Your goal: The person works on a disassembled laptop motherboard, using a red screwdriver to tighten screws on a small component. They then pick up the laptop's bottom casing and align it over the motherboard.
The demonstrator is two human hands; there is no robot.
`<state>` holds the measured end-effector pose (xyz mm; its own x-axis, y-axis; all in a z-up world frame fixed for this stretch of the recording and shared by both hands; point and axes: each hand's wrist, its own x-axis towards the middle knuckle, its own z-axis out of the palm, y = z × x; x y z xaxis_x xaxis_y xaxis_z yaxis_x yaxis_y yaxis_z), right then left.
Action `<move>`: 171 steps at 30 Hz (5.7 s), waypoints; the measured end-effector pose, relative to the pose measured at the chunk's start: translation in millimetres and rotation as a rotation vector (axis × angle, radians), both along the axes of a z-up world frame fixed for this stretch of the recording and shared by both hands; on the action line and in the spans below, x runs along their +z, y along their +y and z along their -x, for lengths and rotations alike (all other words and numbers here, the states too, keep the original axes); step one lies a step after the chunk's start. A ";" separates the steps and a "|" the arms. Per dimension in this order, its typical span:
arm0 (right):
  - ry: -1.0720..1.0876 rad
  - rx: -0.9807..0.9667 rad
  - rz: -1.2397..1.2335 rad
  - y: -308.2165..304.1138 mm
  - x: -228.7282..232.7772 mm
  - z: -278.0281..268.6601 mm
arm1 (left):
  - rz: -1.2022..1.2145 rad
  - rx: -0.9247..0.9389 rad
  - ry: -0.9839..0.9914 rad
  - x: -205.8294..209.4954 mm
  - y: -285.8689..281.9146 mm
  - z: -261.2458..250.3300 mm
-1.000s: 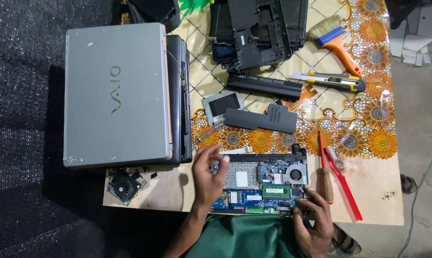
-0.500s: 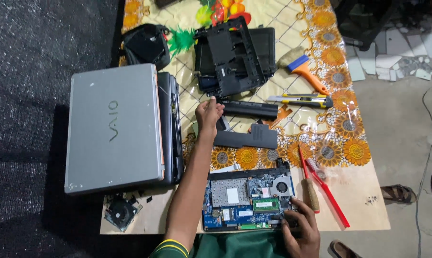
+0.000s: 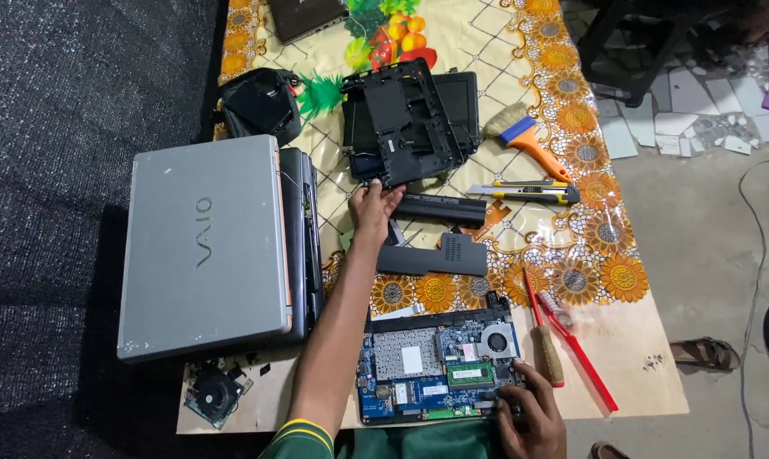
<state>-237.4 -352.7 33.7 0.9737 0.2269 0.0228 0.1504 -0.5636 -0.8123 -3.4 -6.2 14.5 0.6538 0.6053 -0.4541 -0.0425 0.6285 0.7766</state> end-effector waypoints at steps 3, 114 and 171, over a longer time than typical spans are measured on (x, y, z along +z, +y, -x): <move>-0.013 0.012 0.037 0.6 -1.1 -0.2 | 0.023 0.034 -0.056 17.6 -5.8 4.2; 0.285 -0.095 -0.894 17.5 71.8 -44.7 | -0.628 -0.855 -0.332 269.8 -69.7 217.6; -0.155 -0.007 -0.068 -10.0 85.5 -23.6 | -0.541 -0.427 0.065 166.6 -100.3 265.9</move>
